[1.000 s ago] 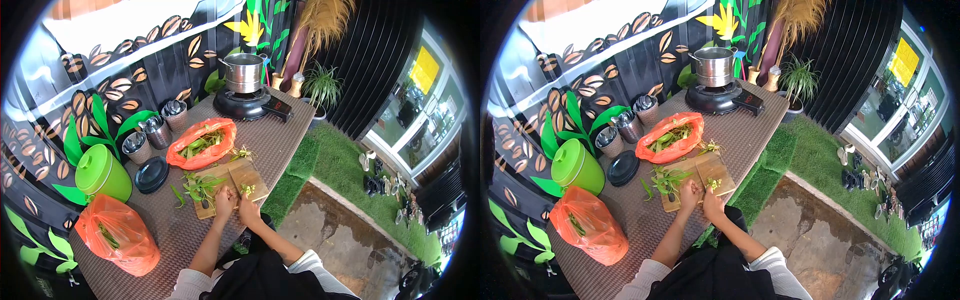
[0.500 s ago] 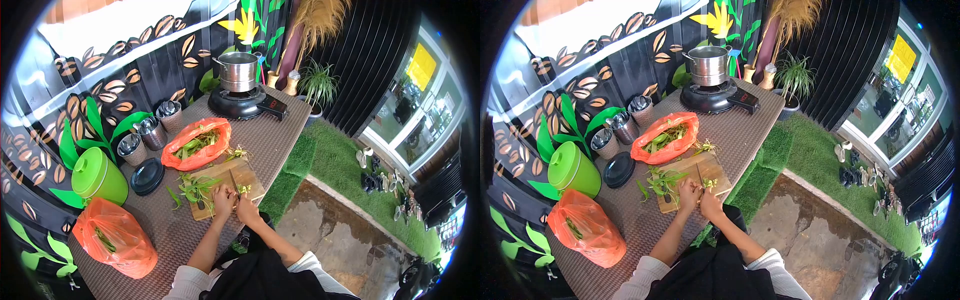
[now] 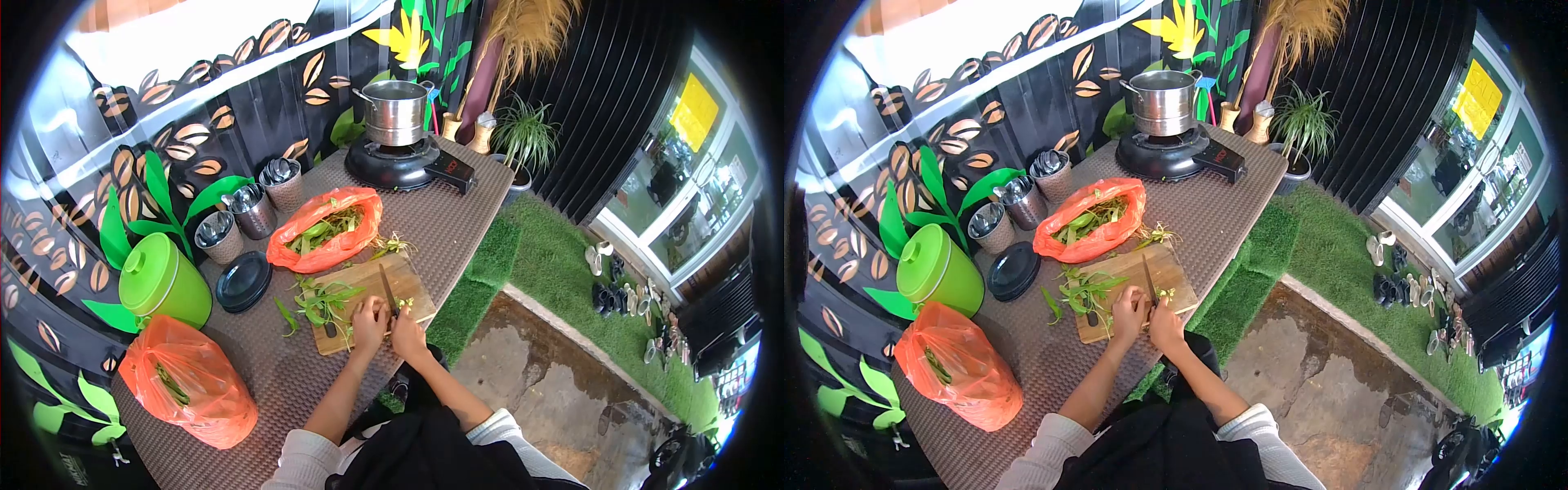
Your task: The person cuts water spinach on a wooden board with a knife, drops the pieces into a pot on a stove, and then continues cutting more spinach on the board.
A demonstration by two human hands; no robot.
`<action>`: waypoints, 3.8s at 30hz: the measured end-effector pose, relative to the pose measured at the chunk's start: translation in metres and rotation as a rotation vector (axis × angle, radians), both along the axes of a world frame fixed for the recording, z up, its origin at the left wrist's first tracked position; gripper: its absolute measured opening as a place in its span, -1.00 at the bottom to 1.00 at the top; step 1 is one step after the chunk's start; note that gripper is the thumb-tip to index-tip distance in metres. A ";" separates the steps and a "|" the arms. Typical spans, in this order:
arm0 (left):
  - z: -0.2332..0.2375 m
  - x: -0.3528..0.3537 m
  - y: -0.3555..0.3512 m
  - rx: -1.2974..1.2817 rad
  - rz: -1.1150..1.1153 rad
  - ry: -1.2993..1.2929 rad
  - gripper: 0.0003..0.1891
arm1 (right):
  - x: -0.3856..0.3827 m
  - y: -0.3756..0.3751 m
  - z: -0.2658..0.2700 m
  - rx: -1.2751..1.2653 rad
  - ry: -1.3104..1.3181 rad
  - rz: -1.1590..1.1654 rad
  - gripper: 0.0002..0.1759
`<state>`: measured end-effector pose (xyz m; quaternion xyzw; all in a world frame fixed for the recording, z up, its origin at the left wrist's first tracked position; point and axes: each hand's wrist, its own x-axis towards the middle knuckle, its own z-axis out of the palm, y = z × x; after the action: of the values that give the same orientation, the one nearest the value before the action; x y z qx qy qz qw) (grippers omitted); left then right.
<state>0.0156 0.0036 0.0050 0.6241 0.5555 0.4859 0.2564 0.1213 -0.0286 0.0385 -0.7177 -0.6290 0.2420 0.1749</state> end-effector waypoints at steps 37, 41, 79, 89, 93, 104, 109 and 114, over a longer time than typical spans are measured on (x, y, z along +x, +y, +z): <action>-0.025 -0.009 0.013 -0.150 -0.215 -0.050 -0.70 | 0.068 -0.020 -0.009 0.378 0.330 -0.168 -0.72; -0.020 -0.001 0.020 -0.192 -0.216 -0.105 -0.67 | 0.065 -0.021 -0.024 0.406 0.290 -0.189 -0.72; 0.072 0.011 0.087 -0.280 -0.282 -0.026 -0.64 | 0.069 0.018 0.048 -0.035 0.927 -0.120 -0.64; 0.203 0.033 0.269 -0.035 -0.316 -0.027 -0.66 | 0.114 0.192 0.194 -0.040 0.988 0.064 -0.61; 0.292 0.049 0.359 0.064 -0.338 -0.077 -0.71 | 0.138 0.307 0.260 0.069 0.973 0.189 -0.61; 0.304 0.081 0.573 0.426 -0.023 0.211 -0.76 | 0.166 0.578 0.292 0.455 0.376 0.284 -0.56; 0.301 0.083 0.586 0.350 0.031 0.150 -0.81 | 0.177 0.599 0.277 0.402 0.477 0.297 -0.58; 0.283 0.091 0.609 0.381 0.021 0.020 -0.62 | 0.178 0.619 0.273 0.358 0.493 0.338 -0.58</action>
<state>0.1070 0.6131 0.2877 0.6602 0.4625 0.5789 0.1229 0.2990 0.5899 0.3112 -0.4812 -0.7103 0.3197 0.4021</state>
